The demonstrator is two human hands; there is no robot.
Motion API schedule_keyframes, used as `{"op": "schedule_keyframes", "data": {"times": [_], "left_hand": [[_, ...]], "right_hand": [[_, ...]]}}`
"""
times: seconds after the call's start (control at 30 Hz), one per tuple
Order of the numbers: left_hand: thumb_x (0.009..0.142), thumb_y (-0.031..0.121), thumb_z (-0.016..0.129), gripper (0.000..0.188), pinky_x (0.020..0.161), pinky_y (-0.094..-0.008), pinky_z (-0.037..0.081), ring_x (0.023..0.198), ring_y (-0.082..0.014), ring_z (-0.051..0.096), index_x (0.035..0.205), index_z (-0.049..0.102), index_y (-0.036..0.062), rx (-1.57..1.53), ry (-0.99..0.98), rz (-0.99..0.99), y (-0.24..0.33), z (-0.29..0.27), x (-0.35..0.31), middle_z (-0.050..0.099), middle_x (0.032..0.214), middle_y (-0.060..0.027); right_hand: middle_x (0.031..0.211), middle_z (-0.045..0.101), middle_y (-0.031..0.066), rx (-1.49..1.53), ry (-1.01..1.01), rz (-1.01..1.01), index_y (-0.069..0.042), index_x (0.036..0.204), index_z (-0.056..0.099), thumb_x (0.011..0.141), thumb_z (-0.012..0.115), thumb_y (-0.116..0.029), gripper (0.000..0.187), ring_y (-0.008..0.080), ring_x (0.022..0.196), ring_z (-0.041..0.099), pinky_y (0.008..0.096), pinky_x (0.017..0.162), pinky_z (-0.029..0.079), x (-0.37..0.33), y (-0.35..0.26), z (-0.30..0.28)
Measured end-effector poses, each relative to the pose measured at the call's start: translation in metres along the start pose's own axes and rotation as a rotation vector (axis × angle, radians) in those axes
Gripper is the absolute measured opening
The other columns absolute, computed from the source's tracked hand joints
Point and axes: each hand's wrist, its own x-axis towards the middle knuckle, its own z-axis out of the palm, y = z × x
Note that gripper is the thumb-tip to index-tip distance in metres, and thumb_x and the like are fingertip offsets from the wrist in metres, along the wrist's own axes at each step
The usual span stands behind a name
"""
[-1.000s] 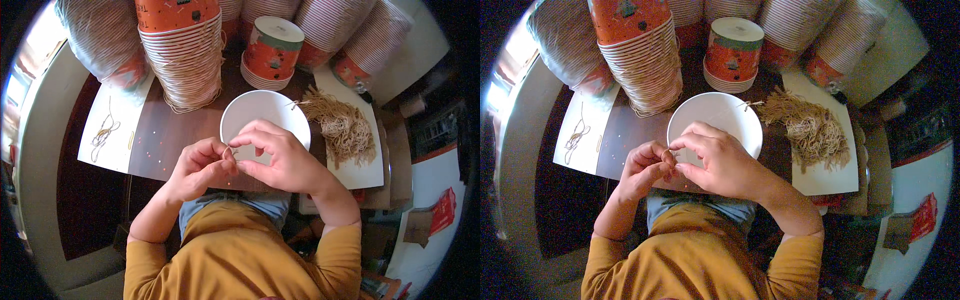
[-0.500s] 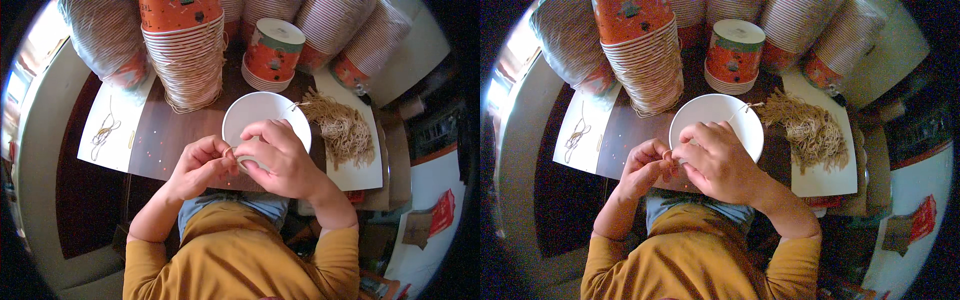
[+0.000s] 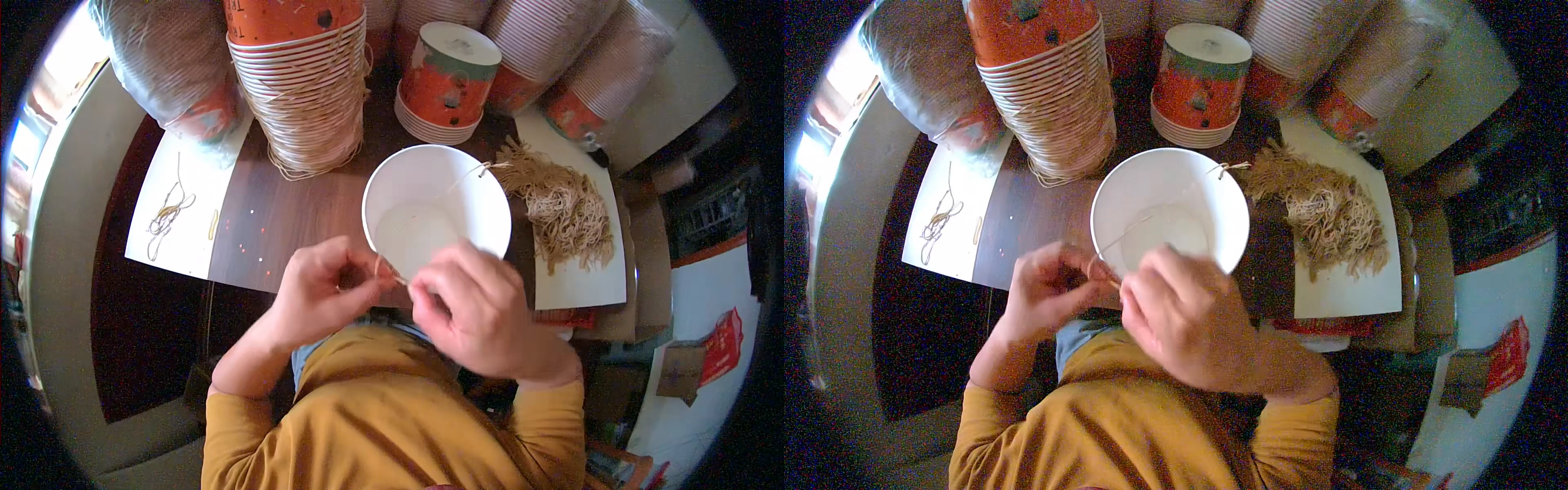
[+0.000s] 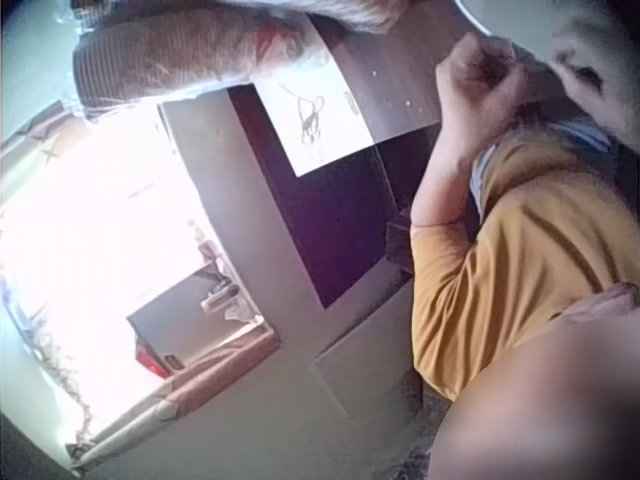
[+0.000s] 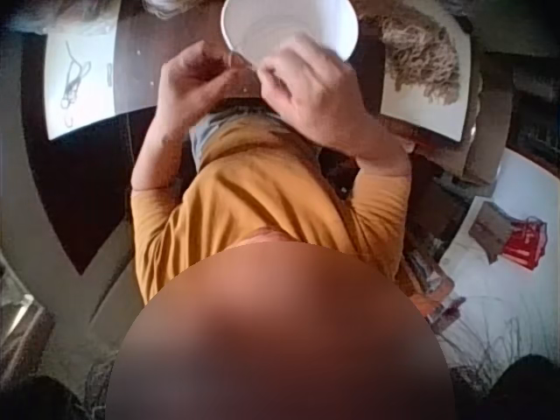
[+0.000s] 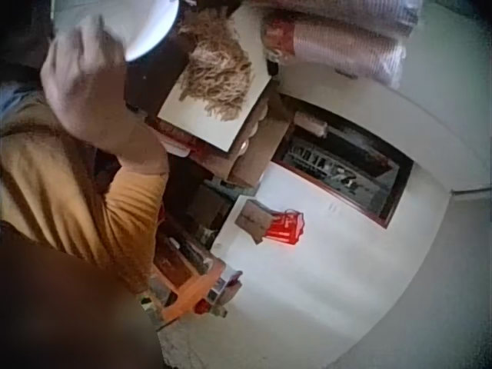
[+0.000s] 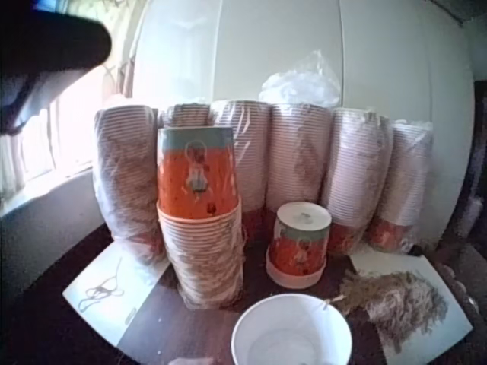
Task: Manually tying string handles through pre-punched holes in decorative paper buckets.
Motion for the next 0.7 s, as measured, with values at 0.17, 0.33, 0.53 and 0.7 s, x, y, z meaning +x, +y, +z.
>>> {"op": "schedule_keyframes", "data": {"times": [0.17, 0.33, 0.53, 0.7], "left_hand": [[0.073, -0.006, 0.069, 0.02, 0.058, -0.0247, 0.048, 0.066, -0.0187, 0.062, 0.088, 0.063, 0.005, 0.633, 0.14, 0.547, -0.003, 0.009, -0.009, 0.067, 0.083, -0.0069], [0.074, -0.009, 0.067, 0.02, 0.062, -0.0269, 0.05, 0.069, -0.0187, 0.062, 0.089, 0.061, 0.0024, 0.443, 0.317, 0.65, -0.032, 0.016, -0.019, 0.067, 0.087, -0.01], [0.086, -0.004, 0.061, 0.008, 0.072, -0.0277, 0.055, 0.078, -0.0158, 0.065, 0.092, 0.056, -0.0022, -0.517, 0.385, -0.006, -0.045, 0.02, -0.018, 0.066, 0.086, -0.0105], [0.085, -0.005, 0.061, 0.008, 0.073, -0.0307, 0.055, 0.079, -0.0176, 0.065, 0.089, 0.055, -0.0003, -0.696, 0.349, -0.059, -0.046, 0.017, -0.009, 0.066, 0.087, -0.0121]], "right_hand": [[0.072, 0.051, 0.0081, 0.019, 0.133, 0.14, -0.004, 0.088, 0.055, 0.076, 0.068, -0.004, 0.018, 0.0236, 0.056, 0.059, 0.0332, 0.05, 0.048, -0.027, -0.024, 0.023], [0.078, 0.058, 0.0088, -0.021, 0.188, 0.208, -0.003, 0.091, 0.057, 0.077, 0.067, -0.003, 0.017, 0.0232, 0.061, 0.061, 0.0325, 0.053, 0.049, -0.04, -0.027, 0.052], [0.079, 0.064, 0.0086, -0.13, 0.313, 0.177, -0.003, 0.094, 0.061, 0.074, 0.068, 0.002, 0.022, 0.025, 0.063, 0.063, 0.0339, 0.056, 0.05, -0.032, -0.004, 0.077], [0.075, 0.061, 0.0099, -0.09, 0.332, 0.189, -0.002, 0.095, 0.063, 0.077, 0.065, 0.003, 0.02, 0.0259, 0.064, 0.062, 0.0346, 0.056, 0.05, -0.025, 0.007, 0.097]]}}
